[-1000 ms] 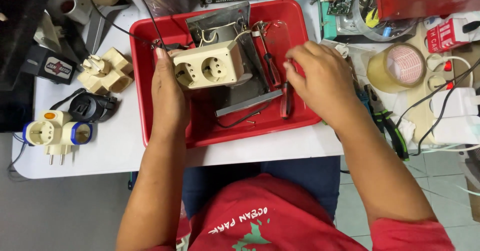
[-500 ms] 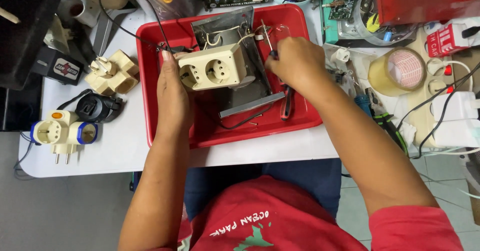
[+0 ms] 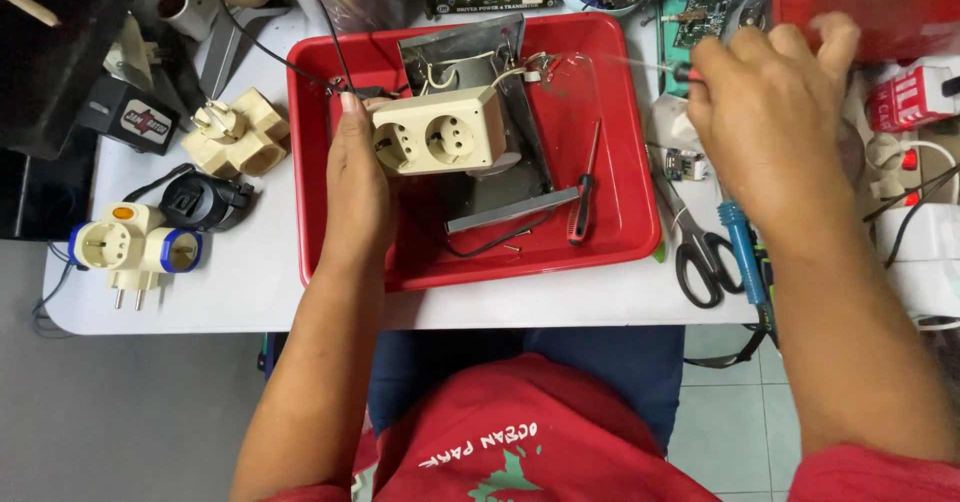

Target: Inspecting, cleaning, and repairing electronic components including circuit boards and a power supply unit using a brush and screwdriver.

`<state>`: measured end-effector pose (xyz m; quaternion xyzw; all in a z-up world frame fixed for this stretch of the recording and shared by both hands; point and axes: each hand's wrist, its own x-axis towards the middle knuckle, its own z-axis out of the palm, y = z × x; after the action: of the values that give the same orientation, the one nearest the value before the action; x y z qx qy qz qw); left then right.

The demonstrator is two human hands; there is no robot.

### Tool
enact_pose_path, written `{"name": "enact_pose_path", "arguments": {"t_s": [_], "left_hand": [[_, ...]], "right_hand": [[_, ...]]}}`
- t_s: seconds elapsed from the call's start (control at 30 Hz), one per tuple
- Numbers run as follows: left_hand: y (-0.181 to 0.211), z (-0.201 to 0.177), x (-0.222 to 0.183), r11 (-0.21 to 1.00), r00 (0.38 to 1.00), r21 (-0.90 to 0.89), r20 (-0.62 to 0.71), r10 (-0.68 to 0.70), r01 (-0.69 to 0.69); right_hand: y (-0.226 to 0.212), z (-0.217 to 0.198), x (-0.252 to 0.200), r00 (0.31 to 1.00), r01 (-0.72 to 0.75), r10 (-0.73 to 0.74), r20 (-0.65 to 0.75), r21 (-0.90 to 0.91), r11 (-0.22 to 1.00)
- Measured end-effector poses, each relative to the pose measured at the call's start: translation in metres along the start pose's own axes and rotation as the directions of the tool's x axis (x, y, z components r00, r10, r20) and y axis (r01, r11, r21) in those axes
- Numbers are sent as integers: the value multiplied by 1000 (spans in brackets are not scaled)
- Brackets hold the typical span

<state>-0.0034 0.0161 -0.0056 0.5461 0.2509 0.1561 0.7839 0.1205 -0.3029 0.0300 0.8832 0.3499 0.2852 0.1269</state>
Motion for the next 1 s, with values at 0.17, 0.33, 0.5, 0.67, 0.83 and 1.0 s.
{"name": "enact_pose_path", "arguments": {"t_s": [0.17, 0.33, 0.5, 0.67, 0.83, 1.0], "left_hand": [[4, 2, -3, 999, 1000, 41, -14, 11, -10], [0, -2, -2, 1000, 1000, -11, -24, 7, -8], [8, 3, 0, 1000, 1000, -19, -9, -25, 25], [7, 10, 4, 990, 993, -77, 6, -122, 122], [26, 17, 17, 982, 979, -40, -75, -188, 185], [34, 22, 38, 966, 960, 37, -128, -250, 257]], "right_hand": [[19, -2, -1, 1000, 22, -22, 2, 25, 999], [16, 16, -7, 994, 86, -90, 65, 67, 994], [29, -12, -9, 993, -14, 22, -113, 65, 998], [11, -28, 6, 983, -48, 93, -157, 270, 962], [-23, -56, 21, 958, -262, 272, 94, 675, 689], [-46, -62, 20, 925, -237, 362, 120, 924, 301]]}}
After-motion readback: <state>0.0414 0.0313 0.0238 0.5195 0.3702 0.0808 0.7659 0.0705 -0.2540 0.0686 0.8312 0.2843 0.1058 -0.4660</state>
